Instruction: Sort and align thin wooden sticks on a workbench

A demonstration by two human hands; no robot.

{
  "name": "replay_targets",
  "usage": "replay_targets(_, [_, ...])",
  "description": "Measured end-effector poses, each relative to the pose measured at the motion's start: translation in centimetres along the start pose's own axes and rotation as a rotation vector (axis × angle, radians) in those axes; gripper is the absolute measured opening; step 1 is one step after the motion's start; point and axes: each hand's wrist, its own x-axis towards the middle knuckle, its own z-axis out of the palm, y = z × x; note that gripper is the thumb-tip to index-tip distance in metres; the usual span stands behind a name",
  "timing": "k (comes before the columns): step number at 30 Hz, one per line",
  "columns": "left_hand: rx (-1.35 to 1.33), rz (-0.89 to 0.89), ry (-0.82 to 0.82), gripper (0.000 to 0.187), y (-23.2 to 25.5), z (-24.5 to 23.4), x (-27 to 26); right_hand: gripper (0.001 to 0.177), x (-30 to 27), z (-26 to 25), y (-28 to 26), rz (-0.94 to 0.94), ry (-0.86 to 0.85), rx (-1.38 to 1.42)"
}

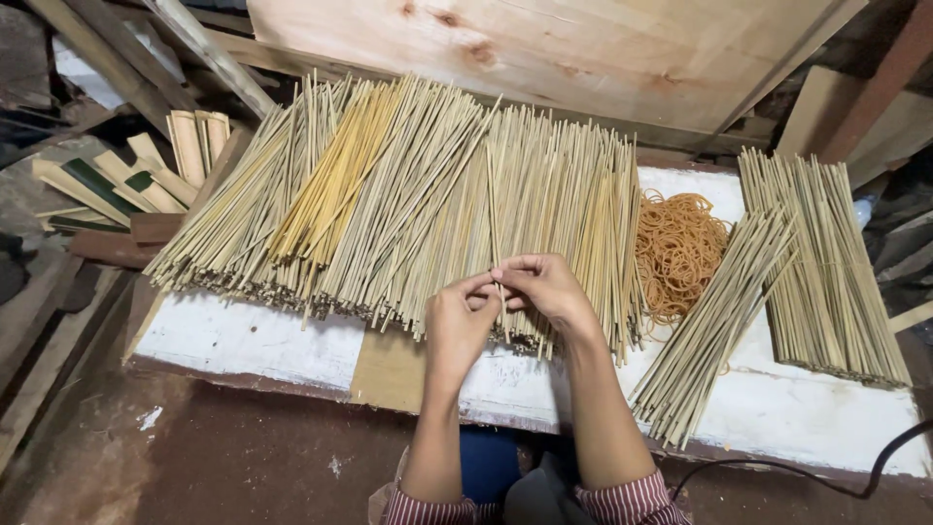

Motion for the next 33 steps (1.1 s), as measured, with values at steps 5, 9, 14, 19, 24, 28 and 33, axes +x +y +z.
replay_targets(5, [-0.259, 0.099, -0.085, 0.045, 0.1, 3.2, -2.3, 0.035, -2.3, -4.7, 1.2, -0.047, 0.006, 0.056])
replay_targets(9, [-0.227, 0.197, -0.224, 0.041, 1.5, 7.1, -3.7, 0.041, -7.3, -9.4, 2.5, -0.081, 0.27, 0.043])
replay_targets(14, [0.022, 0.319, -0.427, 0.039, -0.3, 15.2, -5.5, 0.04, -11.9, -15.6, 6.3, -0.03, 0.609, -0.109])
replay_targets(19, [0.164, 0.295, -0.594, 0.041, 0.4, 19.5, -6.8, 0.025, -12.1, -22.3, 12.2, 0.068, 0.815, -0.606])
replay_targets(24, [0.331, 0.309, -0.58, 0.052, 1.4, 19.3, -6.8, 0.038, -11.6, -20.7, 10.1, 0.109, 0.851, -0.781])
replay_targets(28, [0.237, 0.427, -0.469, 0.039, 0.8, 16.4, -6.0, 0.04, -11.3, -18.2, 9.0, 0.027, 0.844, -0.743])
replay_targets(33, [0.117, 0.391, -0.059, 0.019, 1.2, 8.9, -2.8, 0.029, -10.1, -11.6, 4.7, -0.309, 0.66, -0.608])
